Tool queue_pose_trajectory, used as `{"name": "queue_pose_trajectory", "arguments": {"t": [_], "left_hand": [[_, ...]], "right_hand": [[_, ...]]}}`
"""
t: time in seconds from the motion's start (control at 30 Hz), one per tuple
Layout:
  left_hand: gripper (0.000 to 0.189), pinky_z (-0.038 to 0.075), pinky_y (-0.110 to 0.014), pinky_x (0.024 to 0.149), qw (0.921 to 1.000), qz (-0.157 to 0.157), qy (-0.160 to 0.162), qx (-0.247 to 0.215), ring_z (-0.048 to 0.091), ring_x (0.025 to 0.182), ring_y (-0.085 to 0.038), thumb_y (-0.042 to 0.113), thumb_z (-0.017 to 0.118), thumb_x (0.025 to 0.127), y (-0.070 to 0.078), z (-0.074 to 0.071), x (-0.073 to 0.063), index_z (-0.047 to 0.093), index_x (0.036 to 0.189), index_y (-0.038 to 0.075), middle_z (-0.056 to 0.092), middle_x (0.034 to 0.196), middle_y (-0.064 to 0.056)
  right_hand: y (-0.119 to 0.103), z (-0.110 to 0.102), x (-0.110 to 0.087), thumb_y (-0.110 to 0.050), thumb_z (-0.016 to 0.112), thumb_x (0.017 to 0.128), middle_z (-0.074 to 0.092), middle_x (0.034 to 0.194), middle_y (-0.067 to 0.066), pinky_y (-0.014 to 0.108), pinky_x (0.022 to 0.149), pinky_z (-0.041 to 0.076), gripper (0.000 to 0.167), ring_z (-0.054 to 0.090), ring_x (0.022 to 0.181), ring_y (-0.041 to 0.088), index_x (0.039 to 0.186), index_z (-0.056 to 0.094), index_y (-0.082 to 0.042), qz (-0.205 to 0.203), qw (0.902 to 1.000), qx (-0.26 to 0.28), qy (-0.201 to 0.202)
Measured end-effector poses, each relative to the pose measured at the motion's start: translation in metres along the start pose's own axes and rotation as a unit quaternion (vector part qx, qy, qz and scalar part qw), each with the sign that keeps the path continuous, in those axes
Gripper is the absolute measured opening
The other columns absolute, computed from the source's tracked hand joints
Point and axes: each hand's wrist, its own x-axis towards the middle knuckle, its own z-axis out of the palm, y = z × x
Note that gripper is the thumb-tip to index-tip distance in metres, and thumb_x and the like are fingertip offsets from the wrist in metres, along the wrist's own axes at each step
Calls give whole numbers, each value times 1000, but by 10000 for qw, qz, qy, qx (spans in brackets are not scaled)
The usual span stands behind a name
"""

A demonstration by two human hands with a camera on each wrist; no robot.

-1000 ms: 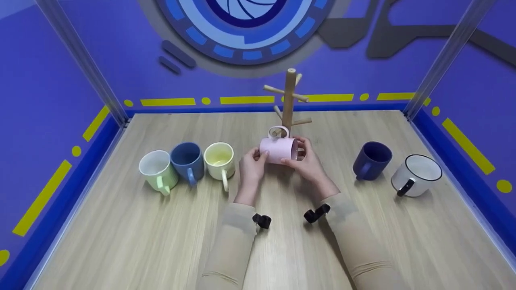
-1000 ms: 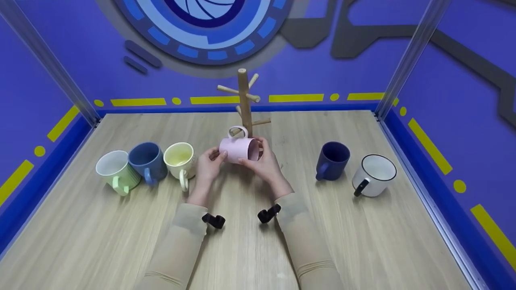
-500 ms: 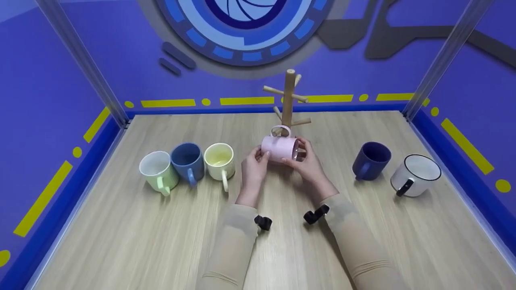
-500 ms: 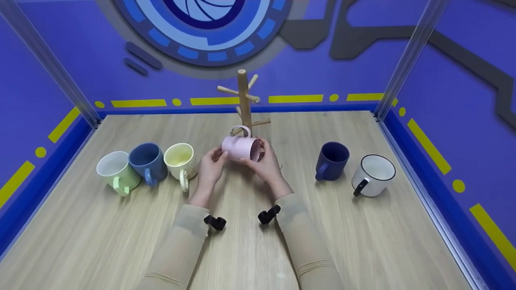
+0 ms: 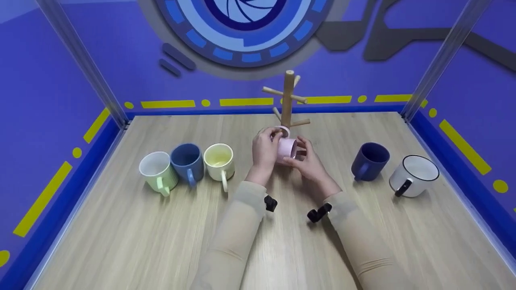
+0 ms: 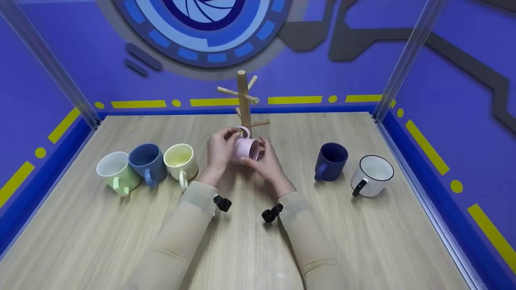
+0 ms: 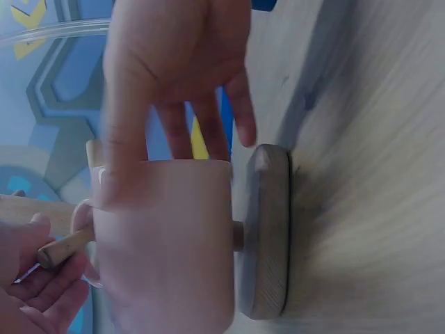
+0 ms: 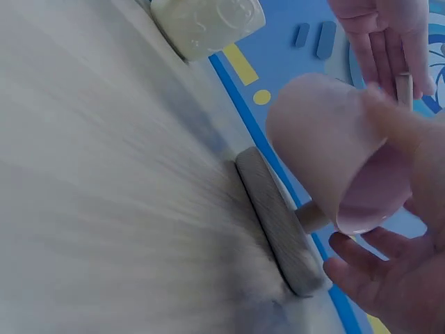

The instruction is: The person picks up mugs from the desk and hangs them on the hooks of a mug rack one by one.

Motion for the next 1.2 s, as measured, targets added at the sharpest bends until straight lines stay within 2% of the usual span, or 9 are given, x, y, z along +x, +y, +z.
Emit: {"name": "queue_pose_trajectory", "arguments": {"t": [0.13,0.2,0.27,0.4,0.47,0.53,0.7,0.97,1.2], "left_hand": [[11,60,-33,84,9998,129,145,89,75,94,-24,11,76,92,-4,3,2,80,99,3,79,100,-10],[11,60,-33,83,9997,153,182,35,75,92,-24,9,76,92,-5,4,2,80,99,3,79,99,-11],[11,60,-32,82,9997,156,190,12,75,91,-24,9,76,91,-5,4,2,80,99,3,79,98,-11],[11,60,-31,81,9997,148,185,16,74,89,-23,9,76,91,-4,4,3,80,98,2,78,96,-11],[10,60,-32,80,9997,150,181,-15,74,89,-24,9,76,91,-3,3,4,80,98,2,78,96,-11],[10,60,-32,81,9998,134,155,-53,74,90,-24,9,76,91,-3,2,4,80,98,2,78,96,-11],[10,61,-34,84,9998,-25,54,-165,75,93,-25,8,74,93,-5,-1,6,80,98,2,79,99,-12],[10,60,-37,89,9986,-233,-194,-444,75,97,-28,1,71,93,-9,-8,17,79,99,-1,79,100,-16],[13,60,-36,86,9969,-529,-432,-383,75,93,-27,-1,71,92,-11,-11,30,80,100,1,80,98,-14]], "right_hand": [[-11,-13,9,-21,68,99,38,157,23,57,113,45,78,44,141,43,161,23,-5,-123,9981,5,600],[-19,-21,19,-18,66,100,43,154,22,56,112,45,69,47,139,41,158,31,-3,-472,9933,-317,1007],[-27,-29,31,-10,66,99,48,149,22,56,112,45,60,50,136,39,153,40,-1,-974,9828,-909,1279],[-38,-41,49,-1,66,97,59,138,24,54,114,44,44,56,131,41,140,57,3,-1938,9507,-2121,1168],[-39,-43,55,0,67,96,65,130,24,52,113,46,36,60,126,40,132,63,4,-2208,9388,-2453,989],[-38,-43,56,-1,68,97,68,122,21,51,105,51,29,64,118,39,126,67,2,-2295,9321,-2651,909],[-33,-39,51,-1,66,98,71,111,18,48,89,58,19,68,106,34,116,71,0,-2285,9306,-2663,1044],[-29,-35,41,-7,70,96,73,105,17,47,87,60,15,72,98,32,110,73,-1,-2518,9230,-2603,1299],[-24,-30,29,-6,77,91,75,100,14,43,80,61,15,70,89,27,106,74,-4,-2870,9124,-2527,1462]]}}
